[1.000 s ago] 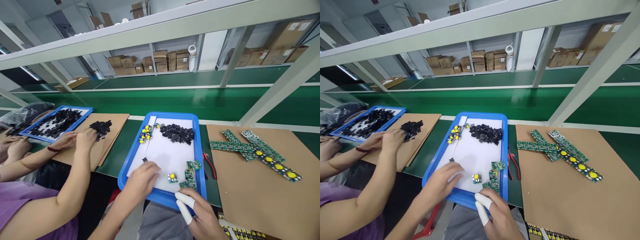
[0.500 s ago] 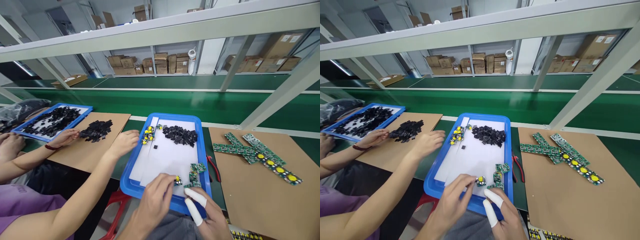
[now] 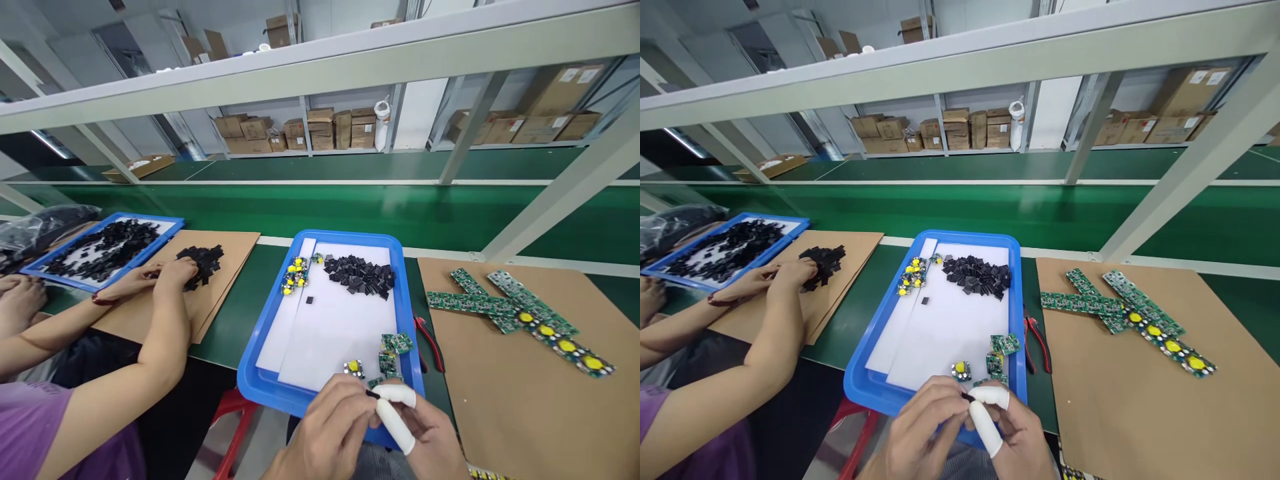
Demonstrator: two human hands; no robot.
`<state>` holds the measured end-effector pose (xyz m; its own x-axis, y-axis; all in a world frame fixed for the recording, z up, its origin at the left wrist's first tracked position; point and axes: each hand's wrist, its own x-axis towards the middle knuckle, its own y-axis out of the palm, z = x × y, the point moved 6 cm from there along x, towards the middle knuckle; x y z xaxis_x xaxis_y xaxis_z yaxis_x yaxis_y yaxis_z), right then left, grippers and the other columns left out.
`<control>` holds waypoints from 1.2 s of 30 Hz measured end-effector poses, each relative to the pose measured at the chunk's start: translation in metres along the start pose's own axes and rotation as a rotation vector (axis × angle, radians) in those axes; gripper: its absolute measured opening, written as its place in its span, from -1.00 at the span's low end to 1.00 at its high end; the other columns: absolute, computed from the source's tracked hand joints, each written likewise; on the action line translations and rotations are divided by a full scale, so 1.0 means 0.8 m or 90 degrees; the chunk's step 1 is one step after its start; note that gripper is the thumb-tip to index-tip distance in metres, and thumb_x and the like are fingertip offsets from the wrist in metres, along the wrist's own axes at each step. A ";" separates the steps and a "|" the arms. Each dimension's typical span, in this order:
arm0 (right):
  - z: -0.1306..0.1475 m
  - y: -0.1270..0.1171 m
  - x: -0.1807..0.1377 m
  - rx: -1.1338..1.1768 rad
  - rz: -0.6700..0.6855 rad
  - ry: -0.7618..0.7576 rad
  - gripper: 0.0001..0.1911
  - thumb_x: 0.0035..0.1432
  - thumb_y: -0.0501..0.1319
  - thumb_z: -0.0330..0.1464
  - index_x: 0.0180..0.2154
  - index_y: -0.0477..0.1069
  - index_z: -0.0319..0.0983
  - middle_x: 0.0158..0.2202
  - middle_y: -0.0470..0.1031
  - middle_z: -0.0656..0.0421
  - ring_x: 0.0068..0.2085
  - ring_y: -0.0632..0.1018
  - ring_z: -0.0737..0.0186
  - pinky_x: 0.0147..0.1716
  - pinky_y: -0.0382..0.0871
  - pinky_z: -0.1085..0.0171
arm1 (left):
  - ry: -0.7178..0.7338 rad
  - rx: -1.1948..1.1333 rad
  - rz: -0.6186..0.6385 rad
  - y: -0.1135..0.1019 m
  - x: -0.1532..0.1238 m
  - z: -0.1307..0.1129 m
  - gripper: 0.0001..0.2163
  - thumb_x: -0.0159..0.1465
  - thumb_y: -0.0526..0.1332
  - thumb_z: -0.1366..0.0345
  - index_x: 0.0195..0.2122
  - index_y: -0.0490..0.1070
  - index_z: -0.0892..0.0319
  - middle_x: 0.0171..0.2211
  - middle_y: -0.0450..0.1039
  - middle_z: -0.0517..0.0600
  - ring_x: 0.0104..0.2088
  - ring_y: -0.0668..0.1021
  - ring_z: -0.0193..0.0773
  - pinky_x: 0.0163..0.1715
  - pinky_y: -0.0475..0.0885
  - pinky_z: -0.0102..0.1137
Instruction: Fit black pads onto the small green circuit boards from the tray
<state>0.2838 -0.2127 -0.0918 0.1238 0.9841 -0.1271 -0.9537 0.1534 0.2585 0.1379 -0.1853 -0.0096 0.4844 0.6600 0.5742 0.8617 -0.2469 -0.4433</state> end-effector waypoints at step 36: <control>0.007 0.010 0.000 0.019 0.029 -0.039 -0.63 0.22 0.35 -0.01 -0.21 0.58 -0.18 -0.19 0.56 0.06 -0.34 0.66 0.21 -0.27 0.59 0.33 | -0.421 0.531 0.227 -0.110 0.057 0.165 -0.71 0.40 0.21 0.31 0.11 0.48 0.21 -0.15 0.58 0.14 -0.16 0.62 -0.03 -0.21 0.46 -0.27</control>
<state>0.2777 -0.2109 -0.0845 0.0971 0.9937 -0.0560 -0.9505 0.1093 0.2908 0.0642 -0.0400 -0.0353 0.2942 0.9546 -0.0460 0.1987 -0.1082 -0.9741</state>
